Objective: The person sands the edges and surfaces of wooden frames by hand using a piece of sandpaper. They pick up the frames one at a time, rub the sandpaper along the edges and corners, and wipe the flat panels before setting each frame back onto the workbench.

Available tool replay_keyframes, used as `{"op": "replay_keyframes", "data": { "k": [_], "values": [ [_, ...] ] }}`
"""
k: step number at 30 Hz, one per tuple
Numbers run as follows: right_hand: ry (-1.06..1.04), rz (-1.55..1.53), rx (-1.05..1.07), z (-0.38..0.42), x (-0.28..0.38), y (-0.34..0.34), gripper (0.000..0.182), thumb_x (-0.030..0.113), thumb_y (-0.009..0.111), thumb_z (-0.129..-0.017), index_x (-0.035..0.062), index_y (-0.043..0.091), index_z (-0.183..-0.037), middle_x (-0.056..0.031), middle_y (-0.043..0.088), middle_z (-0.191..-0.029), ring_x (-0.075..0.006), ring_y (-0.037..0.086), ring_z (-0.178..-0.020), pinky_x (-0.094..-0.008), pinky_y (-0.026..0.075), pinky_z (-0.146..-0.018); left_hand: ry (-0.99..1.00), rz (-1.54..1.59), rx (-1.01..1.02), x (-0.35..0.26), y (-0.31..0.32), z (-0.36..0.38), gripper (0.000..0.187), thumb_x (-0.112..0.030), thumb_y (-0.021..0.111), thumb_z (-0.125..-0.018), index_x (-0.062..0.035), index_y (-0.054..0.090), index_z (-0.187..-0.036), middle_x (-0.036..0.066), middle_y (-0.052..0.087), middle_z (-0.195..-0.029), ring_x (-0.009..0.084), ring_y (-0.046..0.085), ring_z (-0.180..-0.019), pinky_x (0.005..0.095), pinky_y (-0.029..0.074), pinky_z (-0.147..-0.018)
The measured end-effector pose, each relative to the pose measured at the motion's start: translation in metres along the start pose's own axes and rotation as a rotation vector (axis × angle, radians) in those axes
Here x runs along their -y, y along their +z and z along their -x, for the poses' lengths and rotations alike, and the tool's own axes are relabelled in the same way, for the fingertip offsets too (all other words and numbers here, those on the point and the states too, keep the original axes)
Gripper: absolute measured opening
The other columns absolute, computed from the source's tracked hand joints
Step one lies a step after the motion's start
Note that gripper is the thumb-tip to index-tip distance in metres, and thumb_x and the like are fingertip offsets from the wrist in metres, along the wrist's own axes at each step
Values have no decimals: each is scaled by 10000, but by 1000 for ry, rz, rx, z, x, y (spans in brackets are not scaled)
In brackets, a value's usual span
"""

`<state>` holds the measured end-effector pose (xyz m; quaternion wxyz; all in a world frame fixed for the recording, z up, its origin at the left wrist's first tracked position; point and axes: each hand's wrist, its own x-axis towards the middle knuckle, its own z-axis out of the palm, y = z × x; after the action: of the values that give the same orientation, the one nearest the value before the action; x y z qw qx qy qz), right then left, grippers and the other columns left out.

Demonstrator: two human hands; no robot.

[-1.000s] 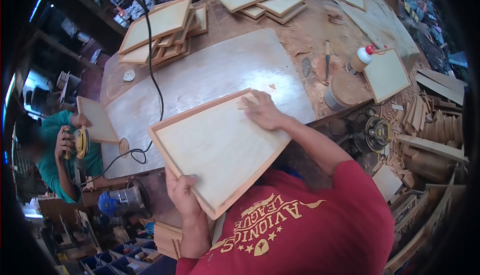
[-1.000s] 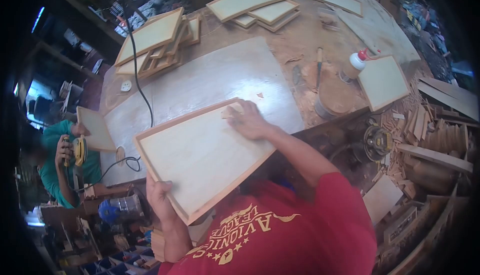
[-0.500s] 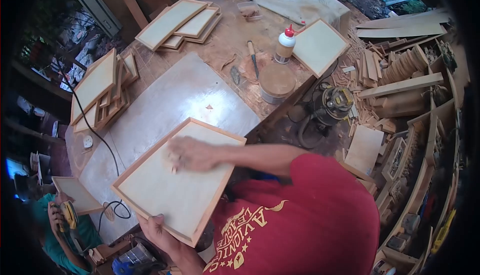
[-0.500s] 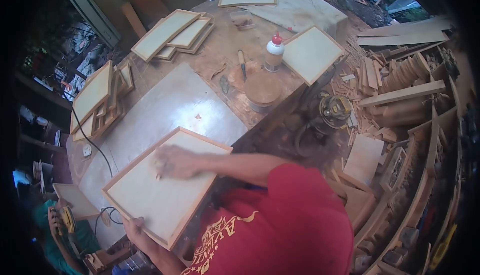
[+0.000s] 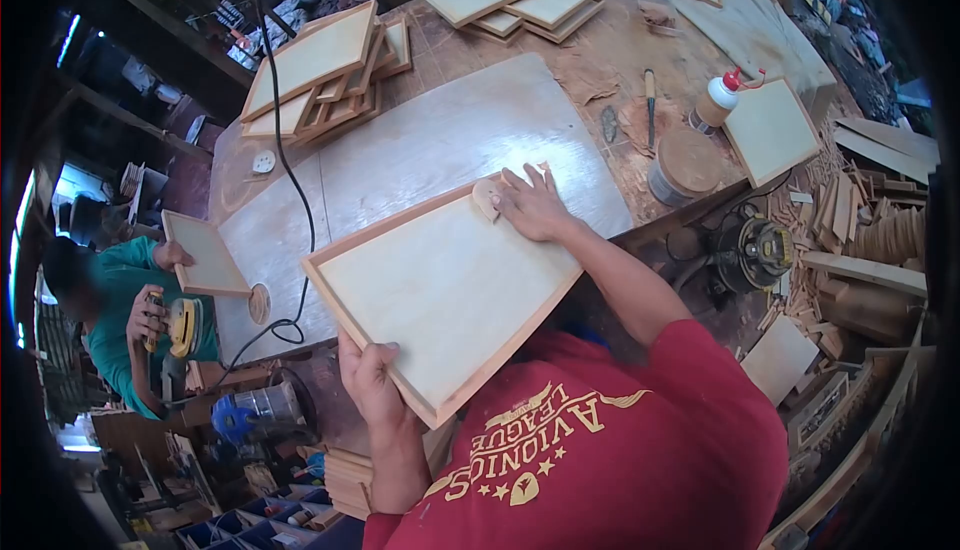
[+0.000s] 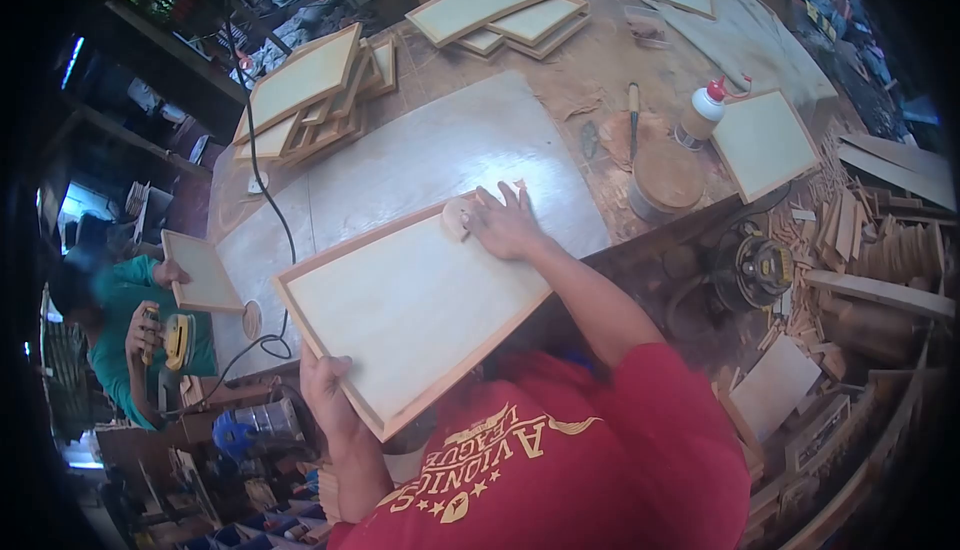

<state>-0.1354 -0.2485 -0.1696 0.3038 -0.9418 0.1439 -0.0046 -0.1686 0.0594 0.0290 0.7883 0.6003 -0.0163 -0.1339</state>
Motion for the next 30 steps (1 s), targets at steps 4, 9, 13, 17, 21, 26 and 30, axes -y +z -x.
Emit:
{"op": "replay_keyframes", "data": {
  "k": [4,9,13,17,21,26,30],
  "values": [
    [-167,-422,-51,6,4,9,642,496,473,-1078,36,534,-1521,-181,448,-1626,-382,385,-1502,-465,263,-1260,-10,10,-6,0,-1,2,696,9,492,-764,55,447,-1458,170,635,-1265,237,676,-1094,338,558,-965],
    [-329,-180,43,19,6,-27,731,459,720,-940,19,553,-1498,-218,593,-1458,-348,531,-1368,-415,373,-1178,-10,27,-12,5,-9,0,707,5,496,-776,50,437,-1479,161,619,-1293,227,655,-1131,337,539,-989],
    [-69,-402,224,29,26,-56,726,316,878,-816,38,611,-1431,-168,682,-1233,-255,652,-1098,-356,511,-981,-20,10,-22,6,-11,2,712,2,501,-780,45,433,-1487,162,611,-1313,225,643,-1163,334,529,-1007],
    [-157,-516,37,23,8,-34,610,197,873,-791,42,650,-1337,-103,671,-1056,-212,627,-900,-336,532,-840,11,2,-65,8,-7,4,722,-38,501,-774,67,472,-1488,177,640,-1305,238,672,-1117,333,544,-974],
    [-150,-427,69,40,36,-54,553,201,818,-789,55,665,-1301,-160,674,-1145,-287,639,-1066,-402,529,-943,-9,17,-68,6,-6,5,728,-24,498,-772,61,467,-1494,178,635,-1315,239,669,-1130,332,547,-974],
    [-374,-388,-129,28,45,-23,348,182,711,-886,57,713,-1210,-184,665,-1244,-351,620,-1199,-444,511,-1016,-16,3,-78,3,0,5,737,-12,501,-767,57,455,-1500,172,625,-1323,229,663,-1137,330,548,-973],
    [-540,-381,-168,25,95,-28,287,168,679,-934,34,717,-1185,-182,681,-1251,-366,632,-1176,-451,511,-1016,13,-22,-63,4,0,7,752,4,498,-766,51,433,-1513,166,623,-1323,217,657,-1137,322,549,-958]
  ]
}}
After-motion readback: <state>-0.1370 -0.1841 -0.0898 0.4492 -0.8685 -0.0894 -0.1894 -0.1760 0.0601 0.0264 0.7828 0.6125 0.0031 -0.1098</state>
